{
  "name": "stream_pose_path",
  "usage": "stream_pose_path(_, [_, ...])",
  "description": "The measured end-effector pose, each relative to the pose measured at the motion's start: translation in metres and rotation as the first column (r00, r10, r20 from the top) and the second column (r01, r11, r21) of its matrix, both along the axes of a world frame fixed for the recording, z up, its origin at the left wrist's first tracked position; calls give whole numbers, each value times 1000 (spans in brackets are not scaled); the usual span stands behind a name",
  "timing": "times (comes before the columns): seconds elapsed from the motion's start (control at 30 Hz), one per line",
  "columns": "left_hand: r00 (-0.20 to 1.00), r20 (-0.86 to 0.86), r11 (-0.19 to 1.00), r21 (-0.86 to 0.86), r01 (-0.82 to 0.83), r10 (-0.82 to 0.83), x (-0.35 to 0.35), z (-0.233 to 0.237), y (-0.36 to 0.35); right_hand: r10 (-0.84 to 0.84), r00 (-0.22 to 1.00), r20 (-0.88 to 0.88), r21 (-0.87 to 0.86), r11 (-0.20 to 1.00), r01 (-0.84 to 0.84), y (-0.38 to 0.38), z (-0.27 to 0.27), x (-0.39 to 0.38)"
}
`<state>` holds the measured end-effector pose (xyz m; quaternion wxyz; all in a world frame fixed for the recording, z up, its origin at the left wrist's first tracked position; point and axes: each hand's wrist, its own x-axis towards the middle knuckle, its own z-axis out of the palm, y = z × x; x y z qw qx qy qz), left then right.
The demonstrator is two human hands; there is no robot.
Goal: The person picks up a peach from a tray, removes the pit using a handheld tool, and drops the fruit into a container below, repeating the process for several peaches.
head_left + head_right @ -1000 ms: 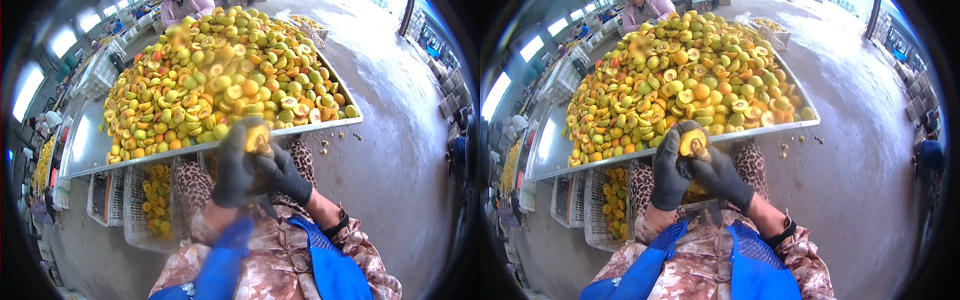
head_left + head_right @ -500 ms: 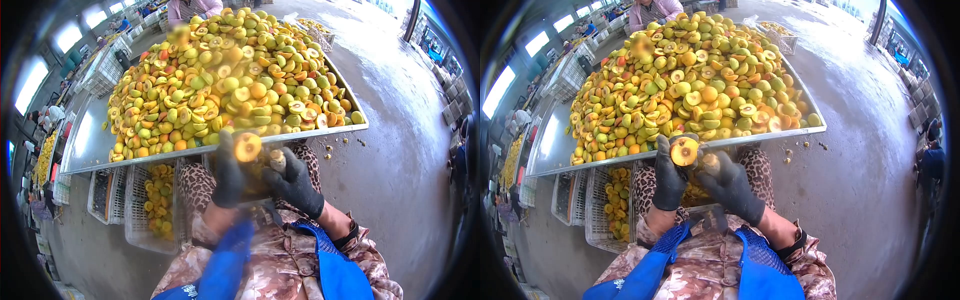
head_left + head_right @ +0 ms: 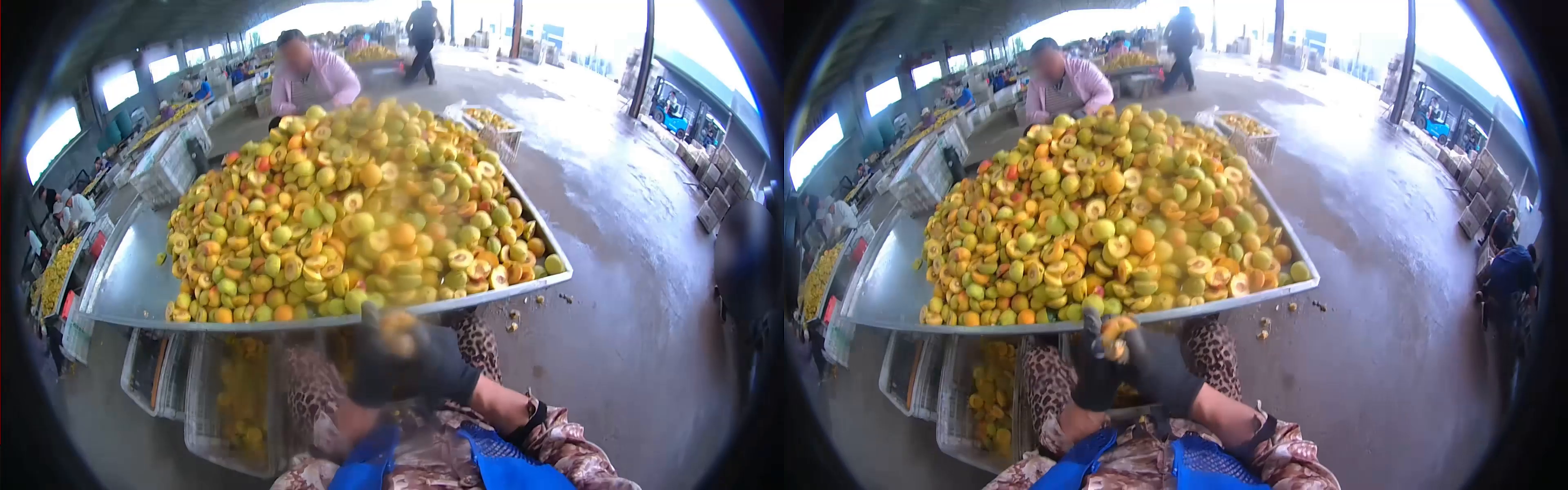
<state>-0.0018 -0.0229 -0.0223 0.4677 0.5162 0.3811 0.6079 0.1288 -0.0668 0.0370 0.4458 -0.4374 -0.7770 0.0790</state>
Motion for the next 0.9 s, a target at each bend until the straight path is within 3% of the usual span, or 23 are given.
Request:
stream_pose_path(0.03, [838, 509, 857, -326, 398, -195, -8, 28, 5, -3, 999, -38, -63, 998, 0, -1, 4, 4])
stream_pose_path(0.1, [764, 640, 848, -359, 391, -81, -15, 62, 1, -14, 972, -235, -346, 936, -70, -19, -18, -6])
stream_pose_path(0.13, [844, 534, 887, -367, 280, -46, -18, 65, 3, -80, 929, -361, -480, 870, -111, -19, -26, -6])
stream_pose_path(0.17, [847, 529, 895, -351, 275, -53, -22, 60, 6, -38, 926, -376, -410, 903, -130, -20, -25, -4])
stream_pose_path(0.3, [865, 497, 897, -352, 269, -65, -14, 61, 2, -80, 942, -327, -444, 893, -78, -25, -3, -5])
stream_pose_path(0.43, [908, 382, 913, -285, 292, -171, -14, 52, 5, -71, 956, -285, -439, 896, -64, -16, -15, -7])
stream_pose_path(0.53, [964, 206, 943, -250, 218, -168, -19, 48, 6, -60, 964, -260, -431, 900, -60, -16, -20, -9])
stream_pose_path(0.73, [985, 162, 967, -236, 102, -64, -12, 43, 0, 5, 995, -97, -407, 912, -45, -15, -32, 4])
stream_pose_path(0.83, [993, 9, 982, -146, 116, -116, -11, 28, 6, 52, 983, -174, -403, 907, -119, -13, -46, 11])
stream_pose_path(0.9, [983, -144, 993, -45, 109, -114, -10, 21, 8, 91, 927, -363, -416, 875, -248, -20, -47, 9])
